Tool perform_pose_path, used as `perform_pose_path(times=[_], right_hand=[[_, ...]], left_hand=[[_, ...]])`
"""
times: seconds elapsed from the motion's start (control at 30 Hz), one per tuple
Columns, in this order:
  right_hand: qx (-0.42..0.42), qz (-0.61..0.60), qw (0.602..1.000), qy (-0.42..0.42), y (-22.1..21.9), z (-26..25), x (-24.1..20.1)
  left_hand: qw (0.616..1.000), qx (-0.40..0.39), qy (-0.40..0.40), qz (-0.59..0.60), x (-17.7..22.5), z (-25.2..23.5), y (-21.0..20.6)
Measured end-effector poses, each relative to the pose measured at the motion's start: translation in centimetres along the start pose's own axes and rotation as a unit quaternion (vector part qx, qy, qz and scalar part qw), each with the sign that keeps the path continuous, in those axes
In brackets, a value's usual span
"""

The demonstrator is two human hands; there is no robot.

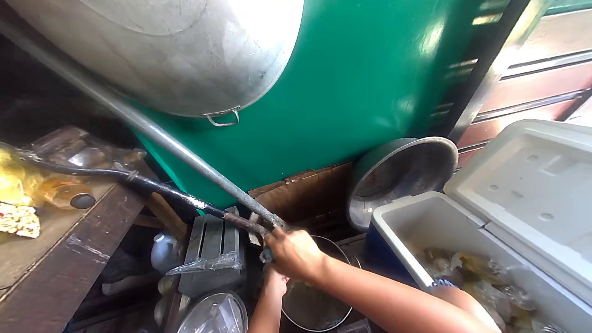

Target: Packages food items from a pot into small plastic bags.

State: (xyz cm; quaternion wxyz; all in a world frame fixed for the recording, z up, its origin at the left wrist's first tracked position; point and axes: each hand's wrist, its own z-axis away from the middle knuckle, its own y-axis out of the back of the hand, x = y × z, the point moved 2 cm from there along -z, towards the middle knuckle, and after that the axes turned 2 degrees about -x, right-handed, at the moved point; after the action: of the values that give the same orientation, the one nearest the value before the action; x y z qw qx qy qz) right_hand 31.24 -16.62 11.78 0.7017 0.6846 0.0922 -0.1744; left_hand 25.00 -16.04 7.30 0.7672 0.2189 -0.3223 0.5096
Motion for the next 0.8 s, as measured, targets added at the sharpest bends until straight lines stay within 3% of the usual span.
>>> perform_pose_path(times=[0.13,0.3,0.37,0.43,0.53,0.6,0.8], right_hand=[[-0.052,-0.071,0.981,-0.172,-6.3,-2.0,8.5],[-0.111,-0.142,0.954,-0.239,-17.8,1.1,15.4],[-0.081,-0.189,0.942,-0.267,-20.8,2.7,16.6],[0.001,-0.268,0.902,-0.338,-22.1,4.2,17.9],[0.092,-0.360,0.805,-0.463,-21.7,5.5,20.3],[0.107,-0.389,0.768,-0.497,-20.4,5.7,22.0],[0.109,-0.422,0.793,-0.425,-9.7,4.0,22.1]], left_hand=[[0.999,-0.025,-0.047,0.003,-4.2,-12.5,2.1],[0.996,-0.018,-0.082,-0.027,-4.7,-13.8,2.0],[0.996,-0.016,-0.087,-0.027,-4.8,-13.8,2.1],[0.996,-0.014,-0.090,-0.023,-4.8,-13.9,2.2],[0.996,-0.009,-0.092,-0.017,-4.8,-13.7,2.5],[0.995,-0.005,-0.097,-0.011,-4.7,-13.8,2.7],[0.990,0.031,-0.136,-0.019,-4.7,-13.9,2.8]])
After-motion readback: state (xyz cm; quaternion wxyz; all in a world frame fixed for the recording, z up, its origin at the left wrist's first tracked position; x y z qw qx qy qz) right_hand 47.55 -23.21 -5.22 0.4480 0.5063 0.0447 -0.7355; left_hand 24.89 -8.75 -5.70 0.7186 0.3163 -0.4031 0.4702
